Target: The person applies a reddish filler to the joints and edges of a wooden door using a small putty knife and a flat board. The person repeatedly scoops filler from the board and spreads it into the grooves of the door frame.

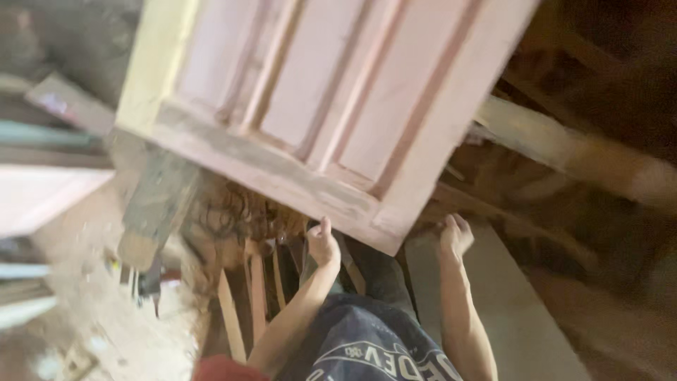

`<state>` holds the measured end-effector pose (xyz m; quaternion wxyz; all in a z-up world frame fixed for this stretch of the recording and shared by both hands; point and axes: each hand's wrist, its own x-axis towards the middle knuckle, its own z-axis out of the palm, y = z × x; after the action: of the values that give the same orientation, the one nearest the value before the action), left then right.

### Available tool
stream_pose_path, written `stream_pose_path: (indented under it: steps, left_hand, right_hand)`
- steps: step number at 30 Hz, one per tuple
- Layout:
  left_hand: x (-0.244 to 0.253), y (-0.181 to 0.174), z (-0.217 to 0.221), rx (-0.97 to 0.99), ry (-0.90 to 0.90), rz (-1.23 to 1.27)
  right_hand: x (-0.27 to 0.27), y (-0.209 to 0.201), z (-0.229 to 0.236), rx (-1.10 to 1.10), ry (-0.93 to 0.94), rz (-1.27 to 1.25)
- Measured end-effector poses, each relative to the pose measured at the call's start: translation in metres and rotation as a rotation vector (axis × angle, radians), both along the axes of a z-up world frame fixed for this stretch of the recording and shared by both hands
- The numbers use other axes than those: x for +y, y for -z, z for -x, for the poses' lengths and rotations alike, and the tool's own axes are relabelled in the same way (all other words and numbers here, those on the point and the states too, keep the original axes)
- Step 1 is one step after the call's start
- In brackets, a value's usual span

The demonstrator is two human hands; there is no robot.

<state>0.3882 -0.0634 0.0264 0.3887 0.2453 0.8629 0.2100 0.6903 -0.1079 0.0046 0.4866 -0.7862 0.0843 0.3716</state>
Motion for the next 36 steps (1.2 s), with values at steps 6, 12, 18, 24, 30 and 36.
stream_pose_path:
  steps: [6, 12, 18, 24, 30, 36]
  left_hand:
    - [0.024, 0.017, 0.016, 0.036, -0.072, -0.073]
    - [0.030, 0.015, 0.047, -0.141, -0.060, -0.090]
    - [0.038, 0.009, 0.138, -0.261, -0.362, -0.133]
    - [0.038, 0.018, 0.266, -0.362, -0.611, -0.203]
    - [0.009, -0.009, 0.397, -0.554, -0.781, -0.193]
    - [-0.050, -0.038, 0.513, -0.417, -1.012, -0.153]
  right_hand:
    - [0.019, -0.064, 0.012, -0.136, -0.264, -0.088]
    - [0.122, -0.123, 0.045, -0.227, -0.561, -0.160]
    - [0.205, -0.143, 0.159, -0.244, -0.803, -0.303]
    - [0.228, -0.125, 0.362, -0.230, -1.243, -0.366]
    - [0.240, -0.086, 0.552, -0.314, -1.669, -0.180]
    - [0.283, -0.022, 0.706, -0.649, -1.621, -0.632]
